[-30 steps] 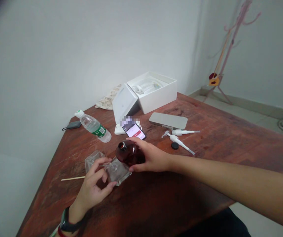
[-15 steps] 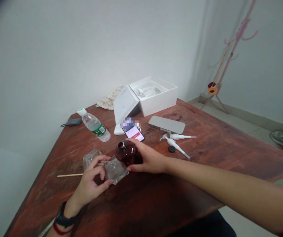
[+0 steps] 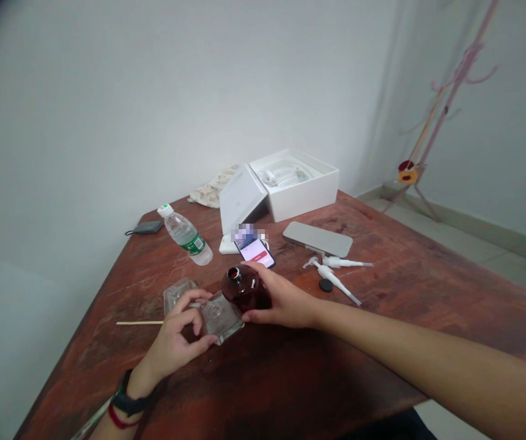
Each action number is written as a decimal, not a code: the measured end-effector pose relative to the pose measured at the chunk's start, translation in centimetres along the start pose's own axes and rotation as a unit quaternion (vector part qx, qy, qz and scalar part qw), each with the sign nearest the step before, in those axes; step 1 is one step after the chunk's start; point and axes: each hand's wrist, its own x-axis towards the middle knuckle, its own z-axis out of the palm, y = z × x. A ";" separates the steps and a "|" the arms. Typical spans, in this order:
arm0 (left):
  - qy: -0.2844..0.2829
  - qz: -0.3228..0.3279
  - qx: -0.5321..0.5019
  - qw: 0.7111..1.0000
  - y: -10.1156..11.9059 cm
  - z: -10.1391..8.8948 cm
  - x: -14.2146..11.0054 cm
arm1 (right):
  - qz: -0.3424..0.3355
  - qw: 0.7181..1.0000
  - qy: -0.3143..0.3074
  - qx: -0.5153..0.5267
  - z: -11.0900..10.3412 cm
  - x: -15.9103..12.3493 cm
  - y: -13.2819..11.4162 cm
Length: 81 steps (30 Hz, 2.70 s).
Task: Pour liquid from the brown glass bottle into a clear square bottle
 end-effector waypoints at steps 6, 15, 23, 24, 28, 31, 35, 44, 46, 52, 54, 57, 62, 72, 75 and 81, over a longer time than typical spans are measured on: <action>0.006 0.023 0.024 0.999 0.1 0.0 -0.1 | 0.014 1.000 -0.005 -0.003 -0.1 0.0 -0.1; 0.005 0.018 0.067 0.998 0.6 -0.9 -0.4 | 0.018 1.000 -0.003 -0.006 0.0 -0.1 0.2; -0.058 -0.062 0.093 0.992 -0.7 -0.1 -0.9 | -0.002 1.000 0.007 -0.020 -0.1 -0.1 0.1; -0.056 -0.066 0.097 0.992 -0.8 0.1 -0.9 | -0.002 1.000 0.007 -0.021 -0.1 -0.1 0.2; -0.027 -0.061 0.105 0.992 -0.3 0.6 -0.9 | -0.004 1.000 0.006 -0.024 -0.1 -0.2 0.4; -0.015 -0.040 0.103 0.994 0.2 0.6 -0.8 | -0.009 1.000 0.018 -0.012 -0.2 -0.3 0.5; -0.001 -0.011 0.104 0.995 0.8 0.3 -0.9 | 0.028 0.996 0.059 0.056 0.1 -0.1 0.6; -0.024 0.013 0.065 0.998 1.3 0.2 -1.1 | 0.034 0.997 0.040 0.062 0.2 0.1 0.0; -0.040 0.016 0.051 0.998 1.3 0.2 -1.1 | 0.031 0.998 0.028 0.039 0.1 0.1 0.1; -0.067 0.005 0.042 0.997 1.4 0.3 -1.1 | -0.009 0.998 0.040 -0.044 0.2 0.1 1.0; -0.069 0.005 0.044 0.997 1.3 0.3 -1.1 | -0.017 0.997 0.041 -0.057 0.1 0.2 1.2; -0.071 0.008 0.045 0.996 1.1 0.3 -1.1 | -0.005 0.998 0.032 -0.057 0.1 0.2 0.9; -0.083 0.013 0.036 0.996 0.9 0.4 -1.0 | 0.025 0.999 0.018 -0.041 0.1 0.2 0.0; -0.103 -0.023 0.038 0.994 0.7 -0.3 -0.7 | 0.024 0.996 0.027 -0.080 0.0 0.1 0.4; -0.112 -0.036 0.057 0.991 0.5 -0.4 -0.7 | 0.017 0.996 0.041 -0.077 0.0 0.0 0.6; -0.137 -0.049 0.066 0.987 0.2 -0.3 -0.8 | -0.009 0.993 0.087 -0.085 0.1 -0.1 0.3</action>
